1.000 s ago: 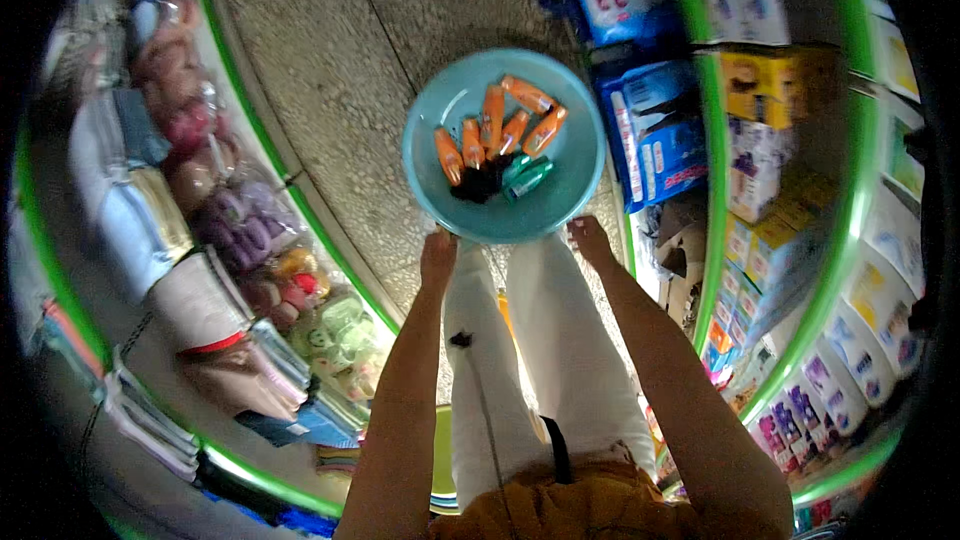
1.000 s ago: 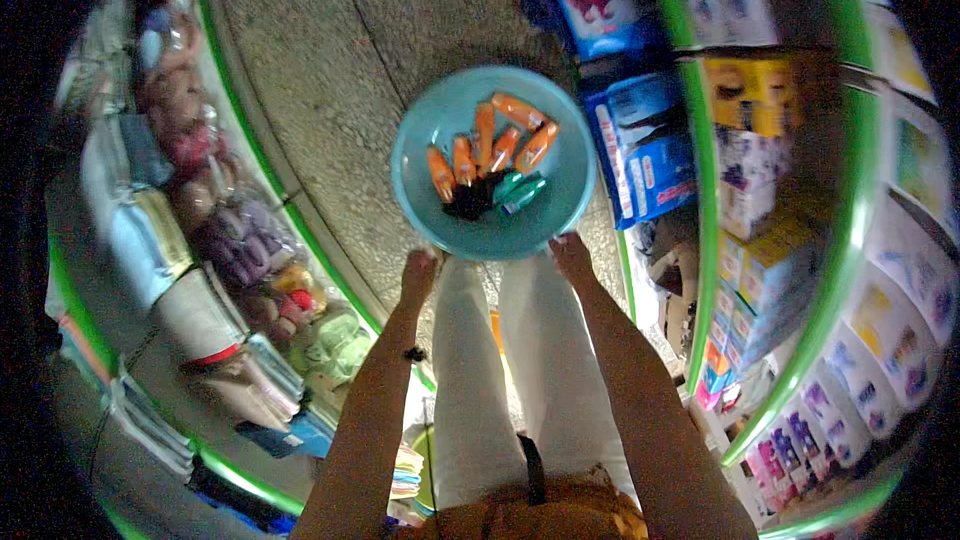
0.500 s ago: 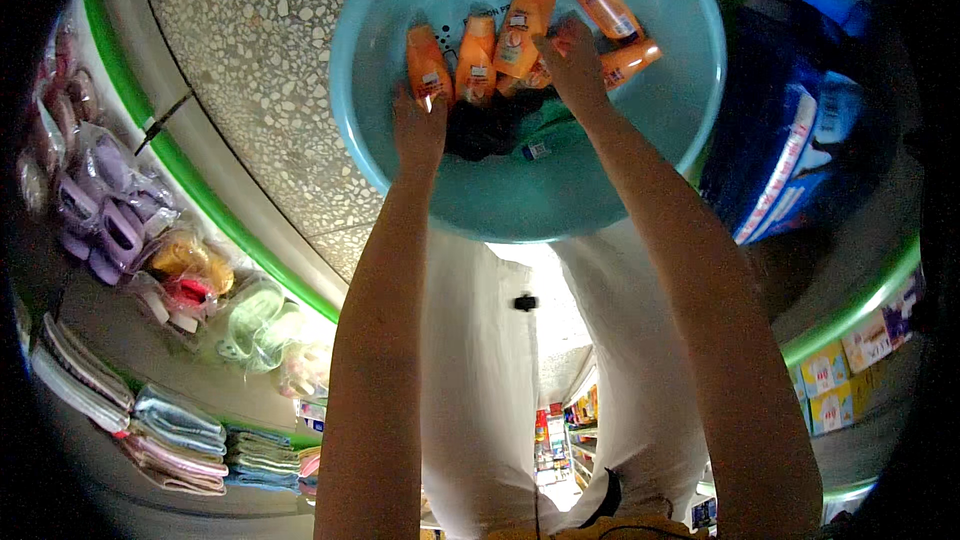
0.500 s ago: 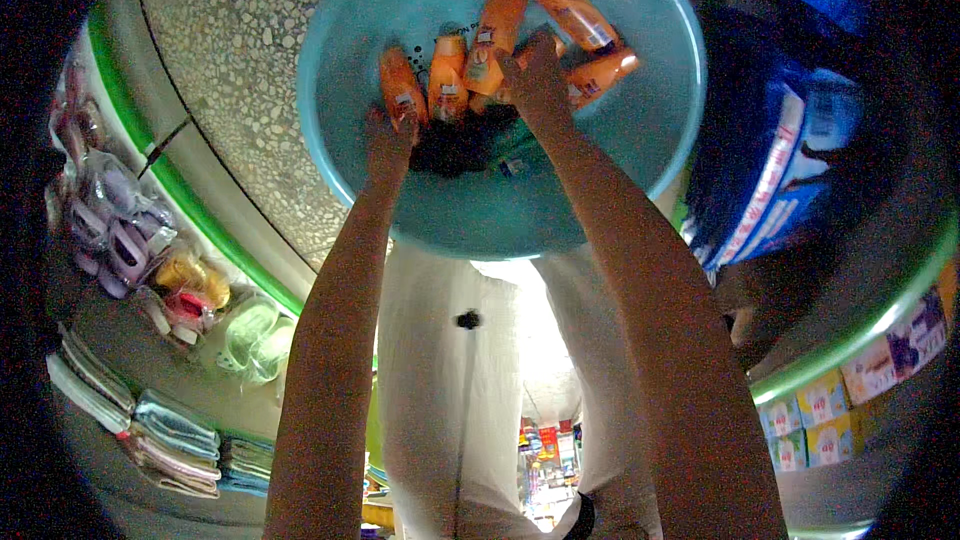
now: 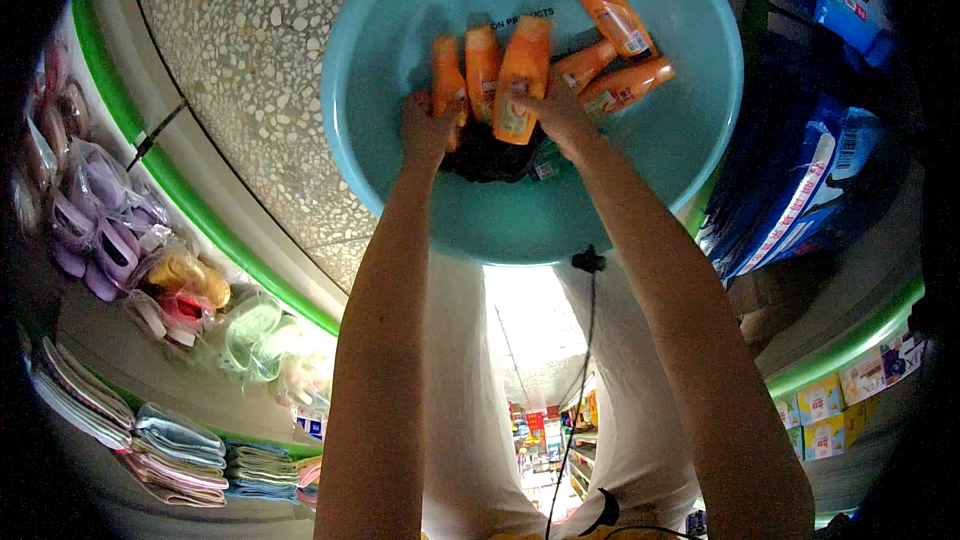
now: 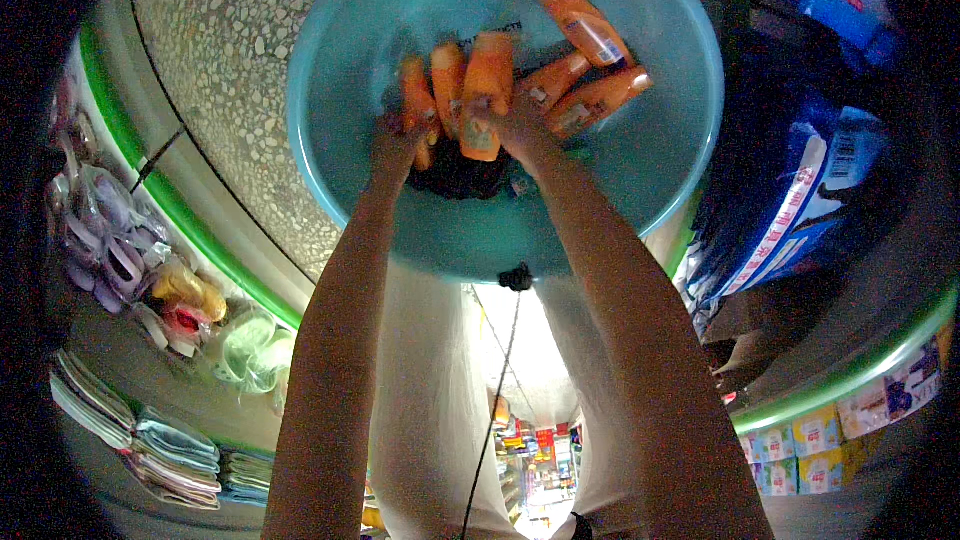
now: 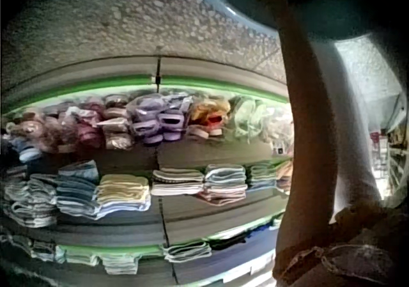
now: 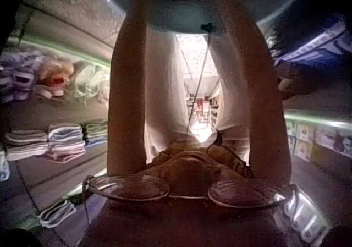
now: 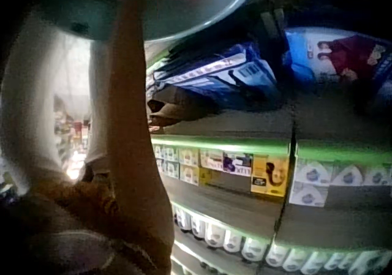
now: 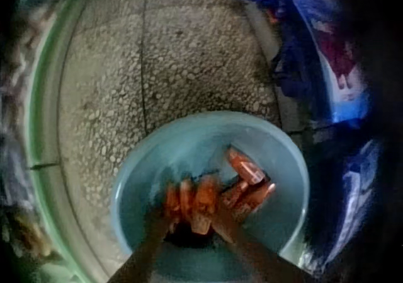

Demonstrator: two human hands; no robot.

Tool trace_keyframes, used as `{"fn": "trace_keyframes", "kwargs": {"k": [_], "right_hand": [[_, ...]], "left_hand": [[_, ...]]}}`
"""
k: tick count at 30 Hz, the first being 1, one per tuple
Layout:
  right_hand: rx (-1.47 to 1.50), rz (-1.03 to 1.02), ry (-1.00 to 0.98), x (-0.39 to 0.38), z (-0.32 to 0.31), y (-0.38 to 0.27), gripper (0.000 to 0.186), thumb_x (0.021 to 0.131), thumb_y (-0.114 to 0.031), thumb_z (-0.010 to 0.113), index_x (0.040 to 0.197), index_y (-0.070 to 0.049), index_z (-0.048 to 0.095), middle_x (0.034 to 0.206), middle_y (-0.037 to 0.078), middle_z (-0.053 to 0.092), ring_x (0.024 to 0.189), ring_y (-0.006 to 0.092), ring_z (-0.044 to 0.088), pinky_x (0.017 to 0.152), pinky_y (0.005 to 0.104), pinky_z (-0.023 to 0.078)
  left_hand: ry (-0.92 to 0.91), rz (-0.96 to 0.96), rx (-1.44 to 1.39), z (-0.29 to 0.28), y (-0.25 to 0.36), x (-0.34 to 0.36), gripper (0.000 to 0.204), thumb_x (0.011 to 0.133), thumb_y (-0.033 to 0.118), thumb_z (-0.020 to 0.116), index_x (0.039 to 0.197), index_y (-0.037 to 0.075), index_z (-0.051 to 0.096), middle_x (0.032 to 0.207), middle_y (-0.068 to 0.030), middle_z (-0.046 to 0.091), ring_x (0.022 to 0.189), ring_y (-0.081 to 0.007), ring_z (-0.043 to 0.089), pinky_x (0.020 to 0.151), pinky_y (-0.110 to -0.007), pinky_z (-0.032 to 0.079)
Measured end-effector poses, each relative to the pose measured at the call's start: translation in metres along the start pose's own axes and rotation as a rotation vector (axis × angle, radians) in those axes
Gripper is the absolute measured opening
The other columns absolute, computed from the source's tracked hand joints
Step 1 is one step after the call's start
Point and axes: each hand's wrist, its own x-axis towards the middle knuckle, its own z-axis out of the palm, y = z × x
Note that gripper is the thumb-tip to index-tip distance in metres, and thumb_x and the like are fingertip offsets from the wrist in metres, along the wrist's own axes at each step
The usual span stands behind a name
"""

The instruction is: The person repeatedly picks orange and teal bottles from a blue basin on the floor and places them onto a green shelf in a store aisle. The person handles the bottles one at a time or in small groups, arranging them in a row on the shelf.

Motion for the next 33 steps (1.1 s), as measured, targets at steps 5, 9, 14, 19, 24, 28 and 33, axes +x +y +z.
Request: {"fn": "trace_keyframes", "kwargs": {"k": [5,9,14,19,24,28,33], "right_hand": [[0.163,-0.121,-0.176,0.0,0.009,-0.004,0.05,0.074,-0.027,0.066,0.111,-0.002,0.041,0.101,0.007,0.054,0.093,0.0172,0.052,0.083,0.0332,0.041],[0.112,-0.166,-0.219,0.003,0.01,-0.01,0.054,0.075,-0.032,0.064,0.112,-0.002,0.039,0.101,0.007,0.053,0.091,0.0158,0.052,0.082,0.0319,0.041],[0.03,-0.235,-0.171,-0.013,-0.003,-0.032,0.059,0.075,-0.036,0.064,0.116,-0.002,0.036,0.102,0.007,0.051,0.094,0.016,0.049,0.084,0.0309,0.039],[0.166,-0.167,-0.127,-0.108,-0.022,-0.07,0.062,0.075,-0.03,0.064,0.121,-0.004,0.033,0.107,0.007,0.048,0.097,0.0156,0.048,0.084,0.0311,0.04],[0.67,0.032,-0.226,-0.255,-0.035,-0.05,0.067,0.067,-0.016,0.071,0.123,-0.008,0.034,0.106,0.003,0.049,0.094,0.0137,0.05,0.08,0.0287,0.043],[0.677,0.018,-0.188,-0.395,-0.029,-0.127,0.07,0.064,-0.022,0.075,0.12,-0.005,0.037,0.104,0.004,0.051,0.097,0.0135,0.048,0.083,0.0302,0.041],[0.613,-0.058,-0.094,-0.551,-0.014,-0.156,0.074,0.071,-0.03,0.068,0.127,-0.005,0.028,0.116,0.006,0.046,0.103,0.0177,0.044,0.091,0.0336,0.035]], "left_hand": [[0.005,-0.101,-0.29,0.0,0.034,-0.009,0.053,0.067,0.031,0.072,0.1,-0.001,0.047,0.092,-0.0106,0.055,0.085,-0.0228,0.055,0.076,-0.034,0.044],[0.041,-0.075,-0.402,0.007,0.007,0.003,0.054,0.067,0.028,0.072,0.104,0.001,0.044,0.093,-0.0078,0.054,0.084,-0.0195,0.055,0.076,-0.032,0.045],[-0.11,0.049,-0.731,-0.005,0.082,-0.03,0.045,0.071,0.022,0.069,0.104,0.004,0.045,0.093,-0.0051,0.055,0.083,-0.0159,0.054,0.075,-0.029,0.045],[-0.252,-0.154,-0.71,-0.025,0.124,-0.124,0.042,0.073,0.014,0.066,0.109,0.005,0.045,0.098,-0.0054,0.054,0.087,-0.0157,0.053,0.077,-0.03,0.044],[-0.435,-0.413,-0.884,-0.05,0.144,-0.27,0.057,0.073,0.006,0.063,0.122,0.008,0.034,0.108,-0.004,0.049,0.099,-0.0169,0.049,0.087,-0.03,0.038],[-0.613,-0.272,-0.677,-0.08,0.133,-0.374,0.043,0.077,0.012,0.061,0.115,0.006,0.04,0.106,-0.0046,0.049,0.095,-0.016,0.05,0.078,-0.03,0.043],[-0.81,-0.31,-0.536,-0.153,0.261,-0.478,0.047,0.076,0.018,0.064,0.115,0.006,0.041,0.105,-0.0062,0.05,0.095,-0.0172,0.051,0.078,-0.032,0.043]]}}
